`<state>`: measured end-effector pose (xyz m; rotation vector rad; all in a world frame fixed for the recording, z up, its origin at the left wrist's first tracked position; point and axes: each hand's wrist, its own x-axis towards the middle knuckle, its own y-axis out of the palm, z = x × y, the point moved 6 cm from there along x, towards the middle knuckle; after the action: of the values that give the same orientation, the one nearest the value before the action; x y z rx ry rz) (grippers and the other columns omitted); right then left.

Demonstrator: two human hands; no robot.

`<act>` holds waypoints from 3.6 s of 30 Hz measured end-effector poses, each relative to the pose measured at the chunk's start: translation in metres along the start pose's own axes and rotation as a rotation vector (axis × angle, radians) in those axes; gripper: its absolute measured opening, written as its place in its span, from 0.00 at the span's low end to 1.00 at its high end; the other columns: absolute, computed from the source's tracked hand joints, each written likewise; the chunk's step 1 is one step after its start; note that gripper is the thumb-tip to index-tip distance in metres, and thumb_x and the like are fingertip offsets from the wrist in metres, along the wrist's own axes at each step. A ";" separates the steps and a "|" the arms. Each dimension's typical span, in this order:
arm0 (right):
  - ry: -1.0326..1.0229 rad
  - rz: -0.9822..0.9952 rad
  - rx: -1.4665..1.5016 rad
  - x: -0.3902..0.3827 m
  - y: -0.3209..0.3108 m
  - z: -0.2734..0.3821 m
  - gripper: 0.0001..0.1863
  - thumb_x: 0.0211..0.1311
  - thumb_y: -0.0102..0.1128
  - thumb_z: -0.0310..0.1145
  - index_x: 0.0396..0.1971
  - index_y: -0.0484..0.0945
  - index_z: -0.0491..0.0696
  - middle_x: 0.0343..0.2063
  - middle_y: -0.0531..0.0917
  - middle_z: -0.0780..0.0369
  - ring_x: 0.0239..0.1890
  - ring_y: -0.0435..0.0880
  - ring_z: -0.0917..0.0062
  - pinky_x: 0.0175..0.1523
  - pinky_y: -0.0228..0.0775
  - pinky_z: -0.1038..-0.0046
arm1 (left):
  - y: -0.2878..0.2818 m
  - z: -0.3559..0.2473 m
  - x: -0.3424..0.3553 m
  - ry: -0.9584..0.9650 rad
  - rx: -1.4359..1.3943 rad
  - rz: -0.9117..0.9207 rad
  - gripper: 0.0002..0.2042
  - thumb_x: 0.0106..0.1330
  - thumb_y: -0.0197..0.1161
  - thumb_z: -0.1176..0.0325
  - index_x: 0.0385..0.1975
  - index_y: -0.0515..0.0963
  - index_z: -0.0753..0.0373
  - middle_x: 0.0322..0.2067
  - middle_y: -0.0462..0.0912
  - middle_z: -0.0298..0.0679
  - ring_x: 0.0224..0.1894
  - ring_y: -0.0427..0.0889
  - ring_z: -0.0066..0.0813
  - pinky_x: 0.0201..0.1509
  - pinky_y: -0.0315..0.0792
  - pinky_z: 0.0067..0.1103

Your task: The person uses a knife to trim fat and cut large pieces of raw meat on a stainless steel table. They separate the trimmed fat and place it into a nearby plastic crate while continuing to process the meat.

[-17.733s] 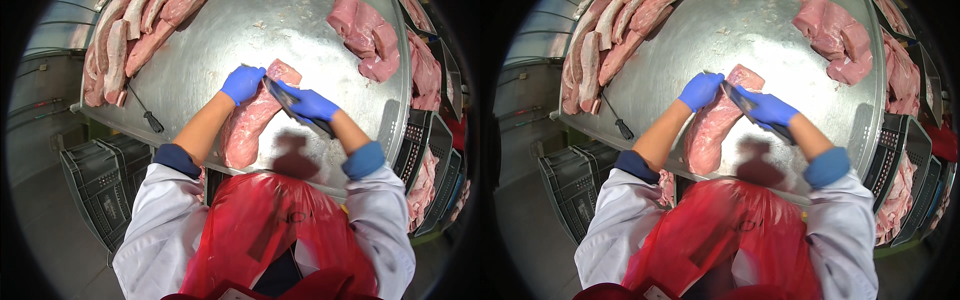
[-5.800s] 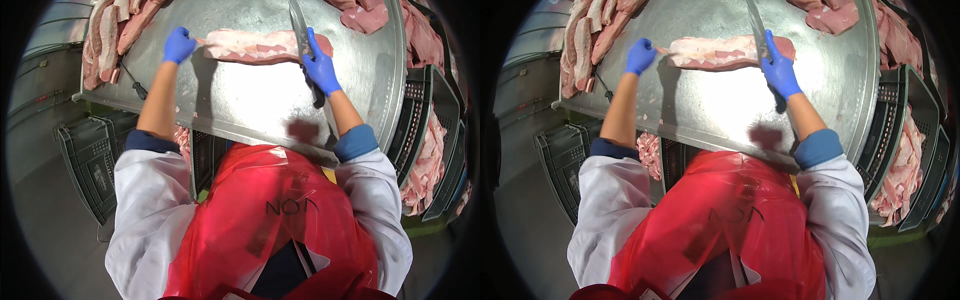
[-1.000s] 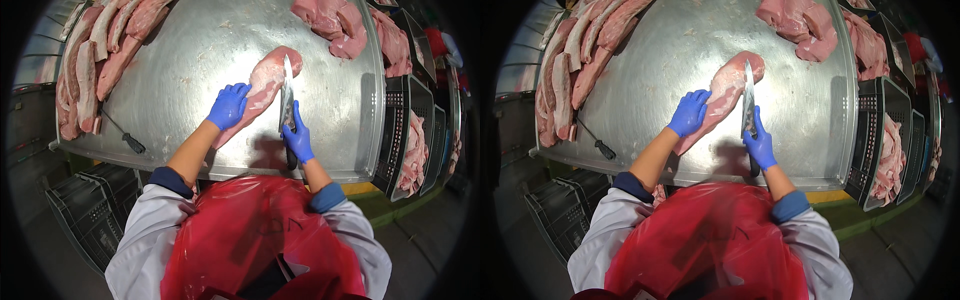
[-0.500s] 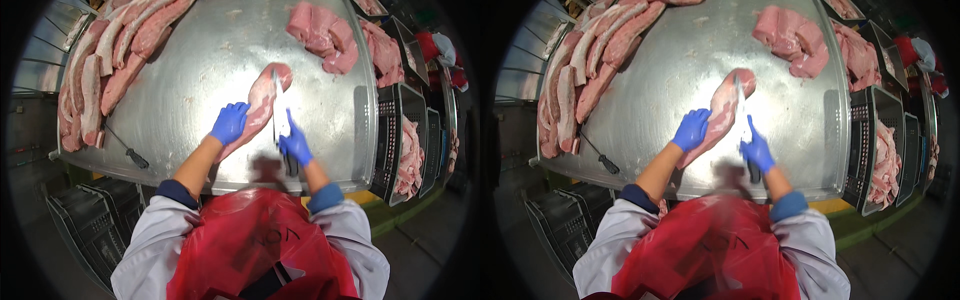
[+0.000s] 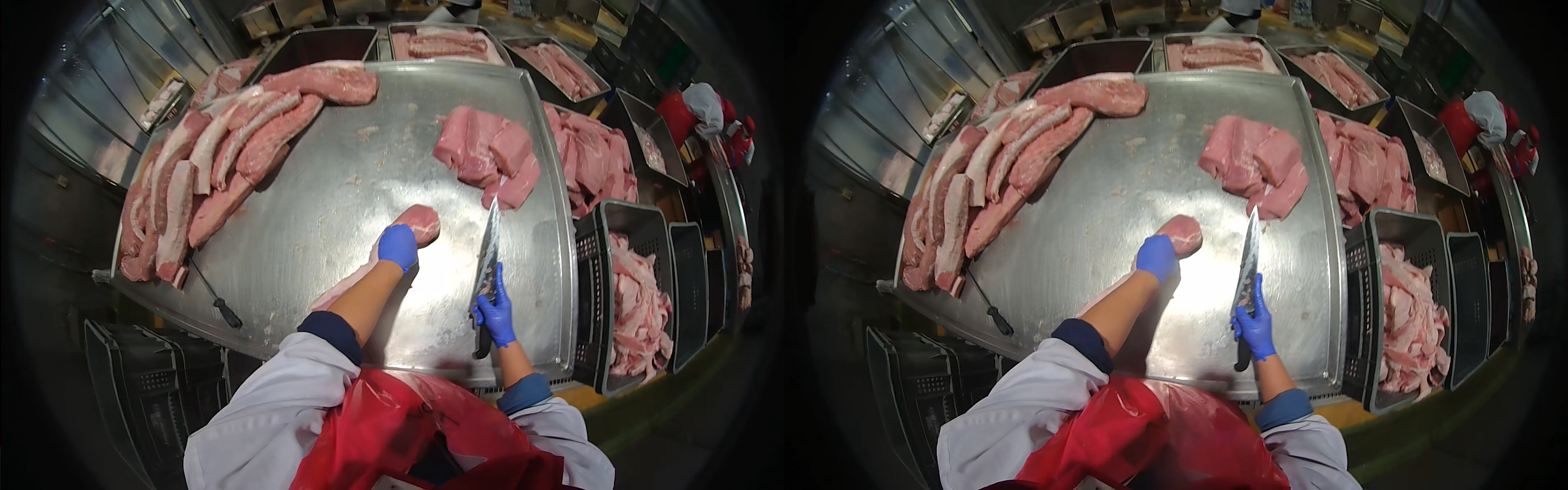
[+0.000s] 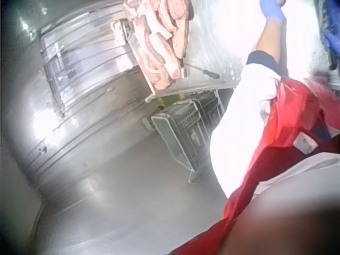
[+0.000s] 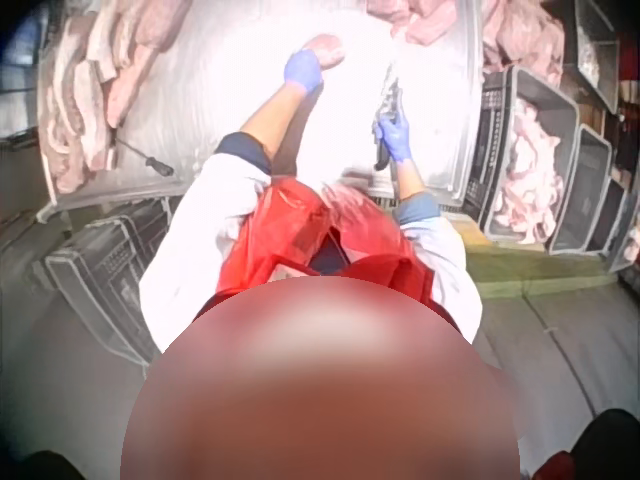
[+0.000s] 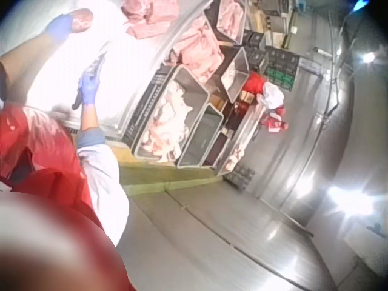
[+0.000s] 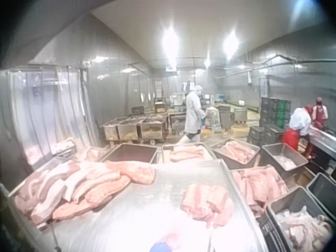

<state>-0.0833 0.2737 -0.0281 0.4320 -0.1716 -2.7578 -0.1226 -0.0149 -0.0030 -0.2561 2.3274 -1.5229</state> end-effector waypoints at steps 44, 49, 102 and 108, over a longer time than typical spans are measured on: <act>0.010 0.475 -0.457 0.112 0.175 -0.027 0.45 0.66 0.49 0.31 0.78 0.36 0.66 0.32 0.84 0.49 0.28 0.86 0.63 0.35 0.80 0.64 | -0.034 0.045 0.027 -0.177 -0.522 0.195 0.13 0.59 0.65 0.65 0.29 0.83 0.72 0.24 0.82 0.43 0.26 0.80 0.29 0.32 0.74 0.26; 0.144 0.612 -0.469 0.025 0.156 -0.027 0.41 0.68 0.49 0.33 0.78 0.42 0.61 0.30 0.84 0.50 0.25 0.85 0.66 0.34 0.80 0.66 | -0.039 0.066 0.022 -0.203 -0.722 0.183 0.09 0.60 0.65 0.69 0.27 0.81 0.71 0.24 0.80 0.39 0.25 0.76 0.24 0.31 0.72 0.23; 0.086 0.625 -0.472 -0.055 0.255 -0.084 0.40 0.69 0.54 0.29 0.77 0.48 0.54 0.22 0.81 0.61 0.18 0.78 0.80 0.22 0.71 0.75 | -0.108 -0.022 -0.108 0.117 -1.268 -0.939 0.05 0.59 0.61 0.77 0.26 0.70 0.66 0.18 0.71 0.39 0.21 0.72 0.23 0.27 0.67 0.24; 0.056 0.621 -0.278 -0.015 0.295 -0.074 0.37 0.69 0.54 0.31 0.74 0.50 0.49 0.18 0.78 0.62 0.17 0.76 0.80 0.21 0.70 0.75 | -0.134 -0.063 -0.127 0.282 -1.263 -0.905 0.04 0.59 0.61 0.77 0.28 0.71 0.68 0.19 0.73 0.39 0.22 0.74 0.24 0.28 0.69 0.24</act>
<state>0.0462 -0.0016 -0.0442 0.3132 0.0825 -2.1162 -0.0347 0.0261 0.1661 -1.6138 3.2745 0.0221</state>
